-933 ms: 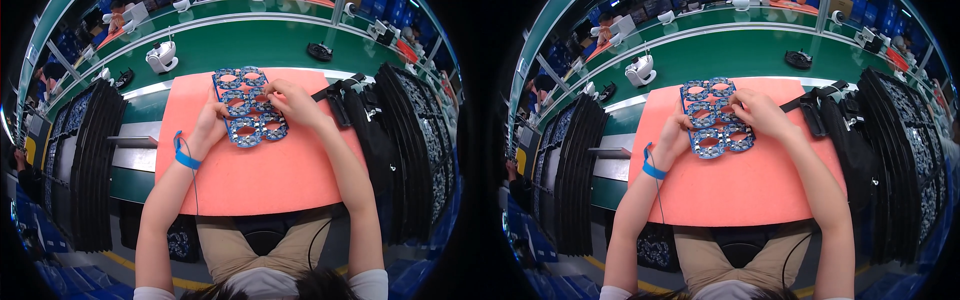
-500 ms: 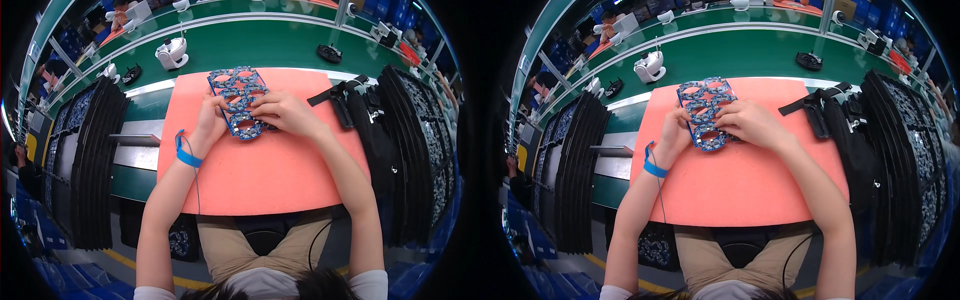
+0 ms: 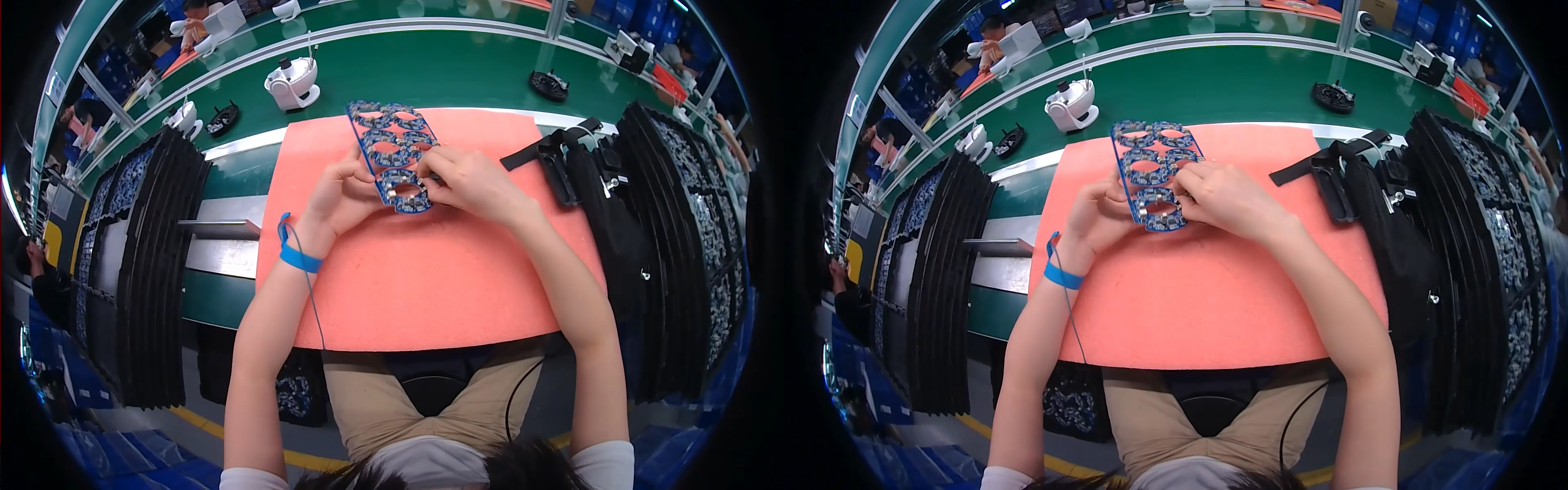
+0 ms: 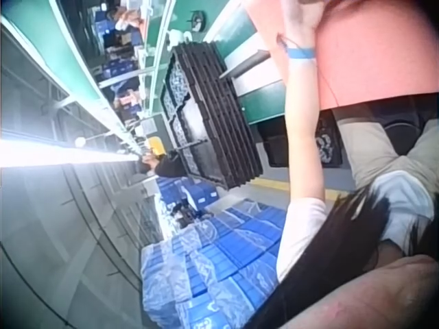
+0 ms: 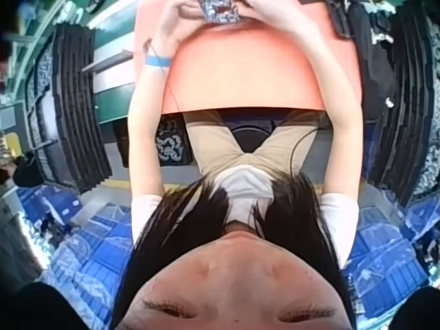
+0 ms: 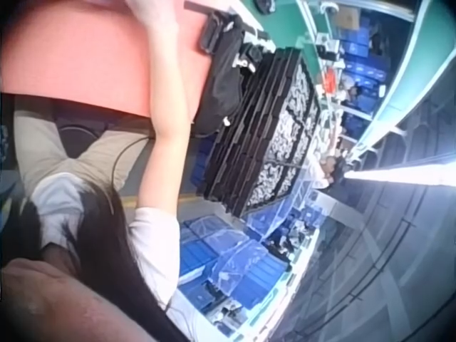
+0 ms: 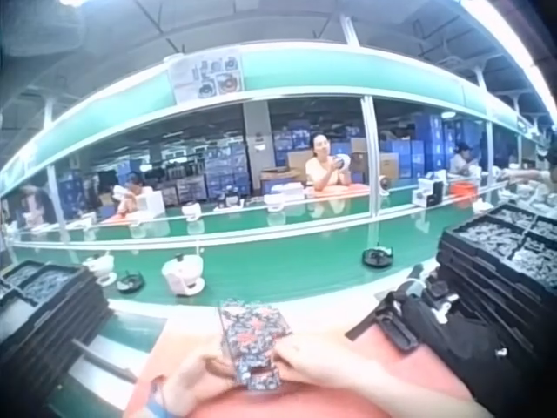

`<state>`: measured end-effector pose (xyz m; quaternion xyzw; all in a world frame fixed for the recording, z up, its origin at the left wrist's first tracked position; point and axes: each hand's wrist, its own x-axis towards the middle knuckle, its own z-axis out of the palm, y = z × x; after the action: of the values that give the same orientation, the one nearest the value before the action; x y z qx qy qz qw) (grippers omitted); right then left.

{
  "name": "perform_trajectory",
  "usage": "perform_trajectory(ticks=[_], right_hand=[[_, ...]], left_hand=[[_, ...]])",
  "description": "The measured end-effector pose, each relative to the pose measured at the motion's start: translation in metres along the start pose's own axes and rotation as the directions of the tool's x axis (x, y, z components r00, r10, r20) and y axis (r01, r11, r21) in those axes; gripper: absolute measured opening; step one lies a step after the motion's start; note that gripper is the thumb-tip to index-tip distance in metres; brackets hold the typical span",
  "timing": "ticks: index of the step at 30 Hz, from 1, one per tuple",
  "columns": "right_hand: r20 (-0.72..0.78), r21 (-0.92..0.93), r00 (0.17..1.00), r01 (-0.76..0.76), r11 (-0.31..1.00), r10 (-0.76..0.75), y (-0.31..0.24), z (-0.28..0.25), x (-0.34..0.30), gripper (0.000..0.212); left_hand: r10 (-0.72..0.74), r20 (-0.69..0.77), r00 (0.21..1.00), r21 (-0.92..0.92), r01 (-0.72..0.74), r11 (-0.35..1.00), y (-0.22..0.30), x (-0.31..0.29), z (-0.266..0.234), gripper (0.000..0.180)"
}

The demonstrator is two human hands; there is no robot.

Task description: Assembling small LED circuit boards into a carrier frame on a factory production line.

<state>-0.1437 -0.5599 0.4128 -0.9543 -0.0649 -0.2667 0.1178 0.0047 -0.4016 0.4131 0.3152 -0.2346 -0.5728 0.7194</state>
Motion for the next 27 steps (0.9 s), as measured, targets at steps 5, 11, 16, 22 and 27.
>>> perform_trajectory(ticks=[5, 11, 16, 22, 27], right_hand=[[0.014, 0.091, 0.986, -0.169, 0.981, 0.169, -0.001, -0.001, -0.001, 0.012], [-0.179, -0.007, 0.980, 0.090, 0.996, -0.090, -0.003, 0.013, 0.001, 0.023], [-0.178, 0.051, 0.983, 0.048, 0.998, -0.039, -0.003, 0.016, 0.000, 0.018], [-0.204, 0.317, 0.964, -0.100, 0.943, 0.170, -0.010, 0.013, 0.005, 0.010], [-0.224, 0.091, 0.965, 0.158, 0.983, -0.134, -0.010, 0.012, 0.004, 0.013]], left_hand=[[-0.081, 0.089, 0.993, 0.054, 0.076, 0.996, -0.006, 0.004, -0.003, 0.077], [-0.088, 0.130, 0.988, 0.209, 0.060, 0.976, -0.010, 0.006, -0.002, 0.087], [-0.038, 0.116, 0.992, 0.215, 0.013, 0.976, -0.016, 0.008, -0.004, 0.092], [-0.036, 0.160, 0.987, 0.242, -0.003, 0.970, -0.011, 0.004, -0.001, 0.095], [-0.070, 0.154, 0.986, 0.275, 0.026, 0.961, -0.011, 0.005, 0.001, 0.096]])
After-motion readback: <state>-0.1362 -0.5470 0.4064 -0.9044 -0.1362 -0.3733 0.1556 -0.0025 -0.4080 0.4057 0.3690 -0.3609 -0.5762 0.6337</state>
